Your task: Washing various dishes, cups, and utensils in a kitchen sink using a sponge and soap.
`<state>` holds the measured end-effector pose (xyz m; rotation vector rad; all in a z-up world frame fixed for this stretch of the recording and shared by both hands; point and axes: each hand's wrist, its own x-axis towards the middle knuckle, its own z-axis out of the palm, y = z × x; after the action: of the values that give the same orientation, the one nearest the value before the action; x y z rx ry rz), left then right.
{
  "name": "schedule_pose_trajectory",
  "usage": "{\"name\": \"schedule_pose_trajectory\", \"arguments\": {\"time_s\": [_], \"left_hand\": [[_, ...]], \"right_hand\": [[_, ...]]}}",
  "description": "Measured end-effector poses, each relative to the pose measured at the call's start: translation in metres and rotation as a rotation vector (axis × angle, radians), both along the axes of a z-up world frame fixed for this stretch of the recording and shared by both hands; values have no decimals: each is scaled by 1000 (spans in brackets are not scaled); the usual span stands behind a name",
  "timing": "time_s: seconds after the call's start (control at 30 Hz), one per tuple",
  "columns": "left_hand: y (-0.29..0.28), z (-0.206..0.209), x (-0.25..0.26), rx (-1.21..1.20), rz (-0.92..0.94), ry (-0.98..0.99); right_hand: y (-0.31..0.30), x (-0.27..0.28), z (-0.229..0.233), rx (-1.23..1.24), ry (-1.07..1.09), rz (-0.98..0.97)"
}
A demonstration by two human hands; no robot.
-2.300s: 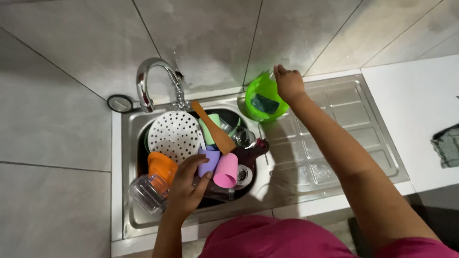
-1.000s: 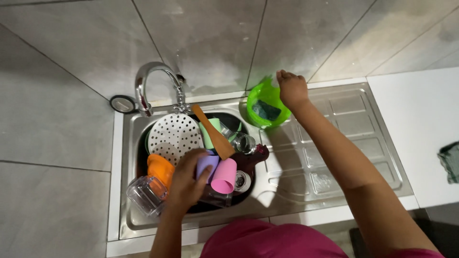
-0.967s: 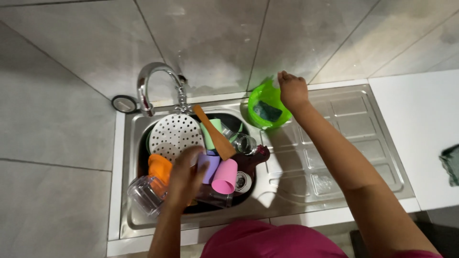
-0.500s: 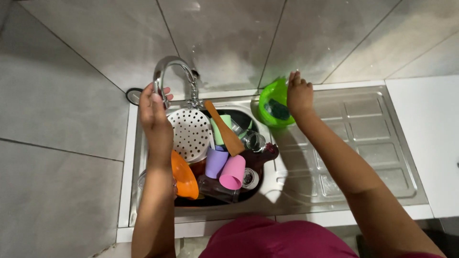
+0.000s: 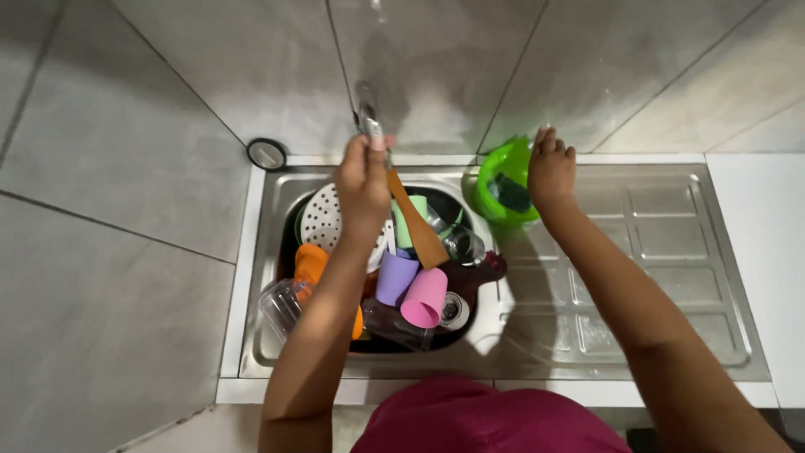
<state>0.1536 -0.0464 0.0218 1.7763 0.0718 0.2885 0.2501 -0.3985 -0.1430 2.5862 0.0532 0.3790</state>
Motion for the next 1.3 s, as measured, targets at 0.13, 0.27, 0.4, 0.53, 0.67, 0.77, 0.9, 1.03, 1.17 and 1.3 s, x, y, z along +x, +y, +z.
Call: {"name": "schedule_pose_trajectory", "arguments": {"time_s": [0.13, 0.27, 0.4, 0.53, 0.67, 0.77, 0.9, 1.03, 1.17, 1.3], "left_hand": [[11, 3, -3, -111, -123, -211], [30, -15, 8, -286, -102, -35], [35, -95, 44, -350, 33, 20], [23, -122, 61, 75, 128, -4], [14, -109, 66, 410, 207, 61], [16, -118, 70, -57, 100, 192], [27, -164, 92, -699, -34, 41], [51, -236, 121, -110, -4, -182], [55, -237, 133, -1085, -135, -38], [49, -275, 127, -644, -173, -208]], "right_hand": [[1, 5, 16, 2, 19, 19], [-9, 5, 14, 118, 149, 19], [-14, -6, 8, 102, 7, 98], [-16, -7, 23, 152, 115, 80], [-2, -15, 42, 221, 195, 8], [-4, -23, 38, 379, 225, -65], [-36, -3, -6, 240, -72, 224], [-14, -8, 36, 349, 169, 68], [-15, -10, 48, 330, 315, -18], [-18, -11, 36, 284, 279, 32]]}}
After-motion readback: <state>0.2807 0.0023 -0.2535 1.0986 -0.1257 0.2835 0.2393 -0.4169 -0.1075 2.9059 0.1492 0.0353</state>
